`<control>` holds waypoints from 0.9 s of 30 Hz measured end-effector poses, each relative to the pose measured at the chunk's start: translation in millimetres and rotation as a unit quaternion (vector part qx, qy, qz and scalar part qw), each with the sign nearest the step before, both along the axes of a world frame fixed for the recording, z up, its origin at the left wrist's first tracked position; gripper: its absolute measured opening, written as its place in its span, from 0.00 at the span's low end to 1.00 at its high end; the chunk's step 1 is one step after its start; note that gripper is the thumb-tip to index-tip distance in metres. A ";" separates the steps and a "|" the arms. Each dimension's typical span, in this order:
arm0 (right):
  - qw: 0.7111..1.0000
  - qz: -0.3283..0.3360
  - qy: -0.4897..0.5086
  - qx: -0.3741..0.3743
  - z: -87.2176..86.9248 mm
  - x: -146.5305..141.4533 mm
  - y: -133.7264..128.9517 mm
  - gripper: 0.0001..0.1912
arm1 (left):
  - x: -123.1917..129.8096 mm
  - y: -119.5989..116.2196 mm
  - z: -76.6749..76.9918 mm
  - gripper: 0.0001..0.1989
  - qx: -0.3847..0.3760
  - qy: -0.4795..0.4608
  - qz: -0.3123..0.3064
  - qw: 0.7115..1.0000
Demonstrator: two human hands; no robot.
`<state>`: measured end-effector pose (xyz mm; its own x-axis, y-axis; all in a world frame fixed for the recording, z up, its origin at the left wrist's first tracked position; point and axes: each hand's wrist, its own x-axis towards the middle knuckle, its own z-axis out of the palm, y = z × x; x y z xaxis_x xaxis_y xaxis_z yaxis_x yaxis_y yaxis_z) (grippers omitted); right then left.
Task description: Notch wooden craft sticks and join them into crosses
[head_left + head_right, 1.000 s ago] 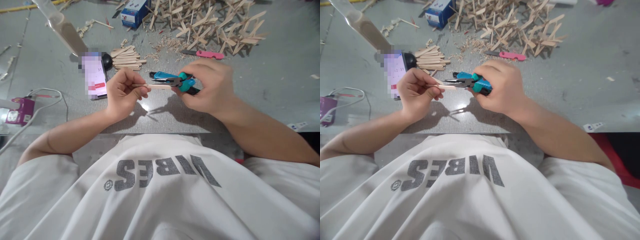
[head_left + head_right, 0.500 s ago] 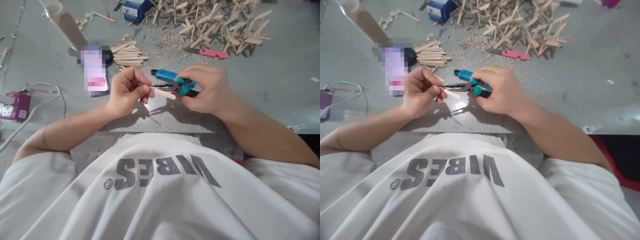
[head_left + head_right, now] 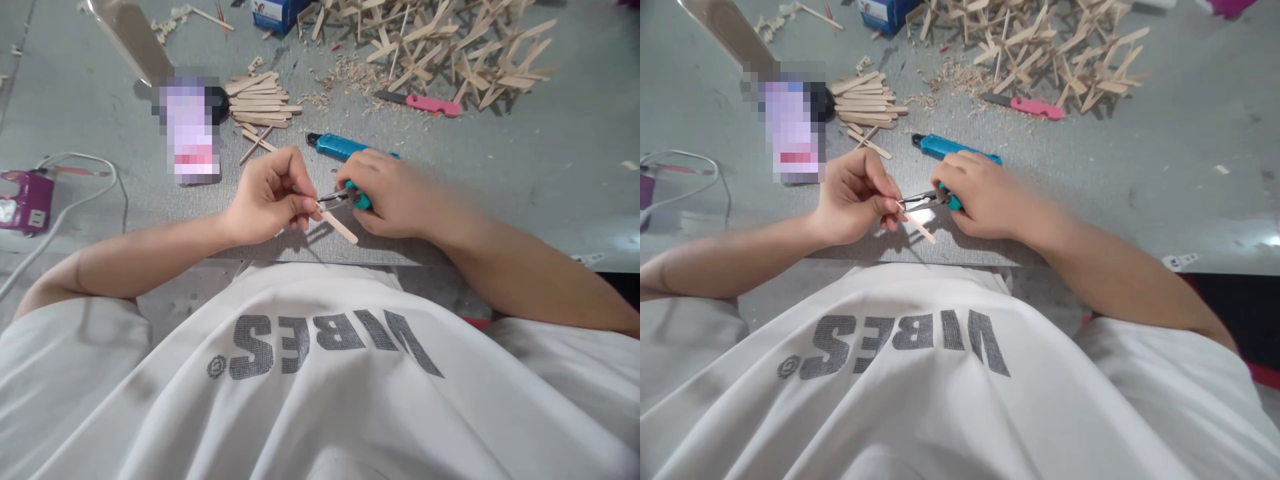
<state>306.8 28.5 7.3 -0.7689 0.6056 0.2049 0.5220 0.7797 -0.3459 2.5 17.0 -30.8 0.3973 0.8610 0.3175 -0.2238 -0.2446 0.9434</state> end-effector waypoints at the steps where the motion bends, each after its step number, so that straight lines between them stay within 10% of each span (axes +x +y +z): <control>1: 1.000 -0.004 0.000 -0.006 -1.7 -1.7 -0.5 0.16 | 1.2 -3.1 -0.4 0.32 -0.011 -0.003 -0.003 1.000; 16: 0.998 -0.047 0.014 -0.028 -2.6 -6.9 -2.2 0.26 | 7.5 -8.9 3.6 0.35 -0.002 -0.014 -0.029 0.999; 27: 0.933 -0.120 0.312 -0.134 6.1 -14.3 -13.2 0.22 | 8.7 9.7 -4.3 0.35 0.020 -0.044 0.085 0.995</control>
<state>292.5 15.3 13.4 -0.3869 0.8388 0.3831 0.3019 0.5078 -0.8068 11.2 26.7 -35.1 0.2161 0.8998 0.3791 -0.2569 -0.3222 0.9112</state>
